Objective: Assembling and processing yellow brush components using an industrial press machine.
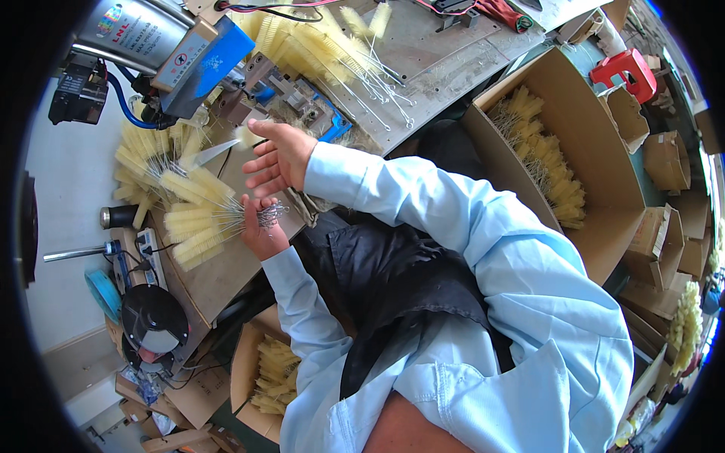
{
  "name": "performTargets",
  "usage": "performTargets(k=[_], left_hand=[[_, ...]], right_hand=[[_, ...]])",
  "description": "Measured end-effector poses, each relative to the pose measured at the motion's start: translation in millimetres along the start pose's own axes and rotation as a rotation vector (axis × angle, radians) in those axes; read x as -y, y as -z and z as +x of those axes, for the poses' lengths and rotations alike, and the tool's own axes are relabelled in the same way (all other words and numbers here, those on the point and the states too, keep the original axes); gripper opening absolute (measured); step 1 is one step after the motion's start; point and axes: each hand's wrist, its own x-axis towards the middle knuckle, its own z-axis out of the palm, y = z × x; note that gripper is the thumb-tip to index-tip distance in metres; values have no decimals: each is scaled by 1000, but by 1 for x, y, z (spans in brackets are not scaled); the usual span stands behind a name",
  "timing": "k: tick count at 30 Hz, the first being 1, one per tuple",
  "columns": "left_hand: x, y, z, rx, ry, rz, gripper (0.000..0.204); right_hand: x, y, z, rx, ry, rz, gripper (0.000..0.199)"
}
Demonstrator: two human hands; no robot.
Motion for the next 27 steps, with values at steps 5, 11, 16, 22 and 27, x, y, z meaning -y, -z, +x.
performTargets(k=[5, 11, 16, 22, 27], left_hand=[[-1, 3, 1, 57, 20, -50, 43], [3, 5, 4, 61, 12, -50, 41], [5, 23, 10, -12, 89, -39, 37], [-4, 0, -1, 60, 15, -31, 33], [-6, -2, -4, 57, 15, -6, 33]], right_hand=[[-9, -9, 23, 105, 7, 210, 43], [-21, -21, 26, -42, 36, 144, 23], [-42, -1, 23, -80, 114, 125, 20], [-38, 48, -24, -46, 252, -27, 16], [-20, 72, -35, -55, 276, -57, 18]])
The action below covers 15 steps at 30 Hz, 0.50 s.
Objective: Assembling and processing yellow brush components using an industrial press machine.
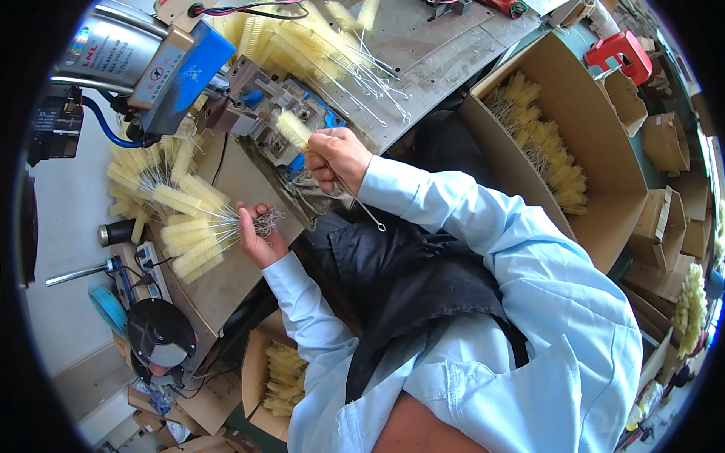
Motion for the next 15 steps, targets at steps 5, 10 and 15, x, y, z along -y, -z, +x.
performTargets(k=[5, 10, 15], left_hand=[[-1, -5, 0, -3, -5, 32, 35], [0, -3, 1, 1, -2, 23, 35], [0, -1, 0, -19, -12, 53, 36]], right_hand=[[12, 4, 13, 12, 6, 48, 17], [15, 3, 18, 20, -18, 162, 14], [17, 1, 20, 33, -42, 233, 10]])
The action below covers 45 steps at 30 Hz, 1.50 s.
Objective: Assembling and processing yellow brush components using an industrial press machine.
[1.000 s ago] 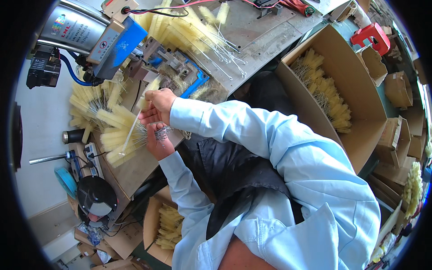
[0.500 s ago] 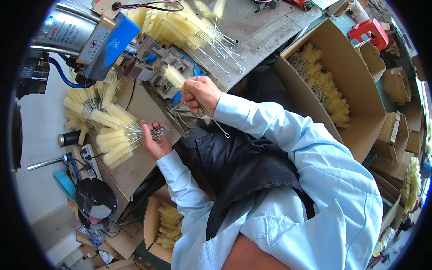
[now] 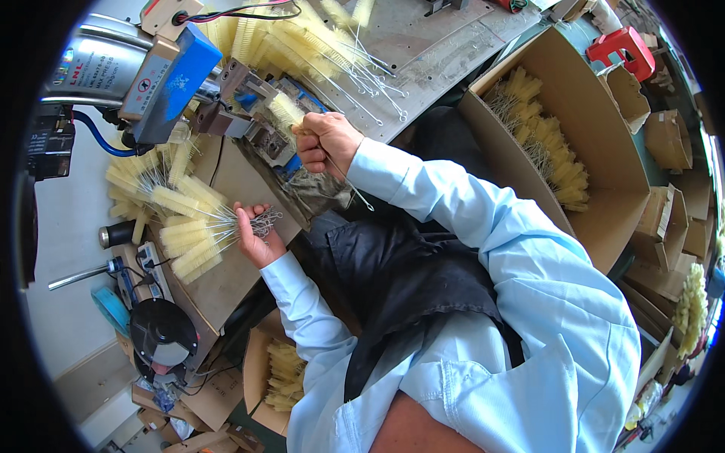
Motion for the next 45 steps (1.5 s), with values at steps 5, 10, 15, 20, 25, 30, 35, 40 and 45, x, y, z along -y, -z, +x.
performTargets(k=[5, 10, 15, 20, 25, 30, 35, 40, 45], left_hand=[[-2, -12, -2, -3, 6, 13, 36], [0, 1, 2, 27, -3, -28, 35], [-6, -4, 2, 101, 71, -226, 35], [-6, 9, 5, 47, 69, -218, 36], [1, 4, 5, 20, 64, -151, 38], [-7, 8, -1, 143, 10, -155, 38], [-11, -2, -7, 202, -10, -8, 42], [3, -10, -10, 314, -90, 268, 57], [-5, -16, -11, 386, -73, 248, 52]], right_hand=[[5, 6, 6, 18, -14, 32, 10], [7, 3, 5, -20, 4, -80, 14], [17, 4, -9, -61, 69, -180, 17], [60, 13, 9, -233, 443, -594, 22], [133, 21, 40, -362, 663, -1100, 41], [98, 2, 36, -444, 1508, -1517, 28], [-15, -52, 2, 222, 997, -1364, 23], [-55, -103, 21, 142, 960, -1482, 31], [-51, -112, 29, 173, 908, -1514, 31]])
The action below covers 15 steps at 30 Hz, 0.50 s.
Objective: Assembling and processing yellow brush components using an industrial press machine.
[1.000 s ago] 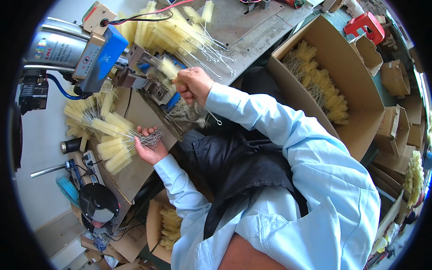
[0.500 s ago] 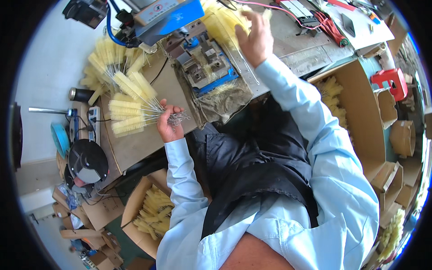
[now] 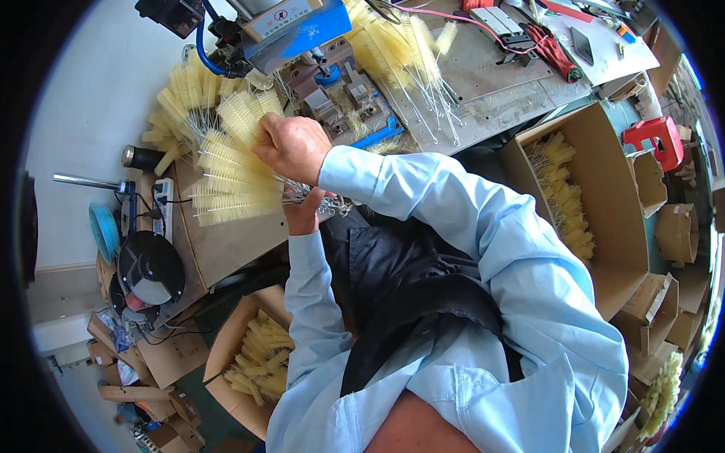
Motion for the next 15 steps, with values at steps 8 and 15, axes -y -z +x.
performTargets(k=[8, 15], left_hand=[[-2, 2, 1, -206, -43, -243, 55], [-5, 4, -2, 45, 42, -45, 45]], right_hand=[[27, 18, -33, -135, 70, 524, 10], [21, 43, -54, -517, 138, 869, 23]])
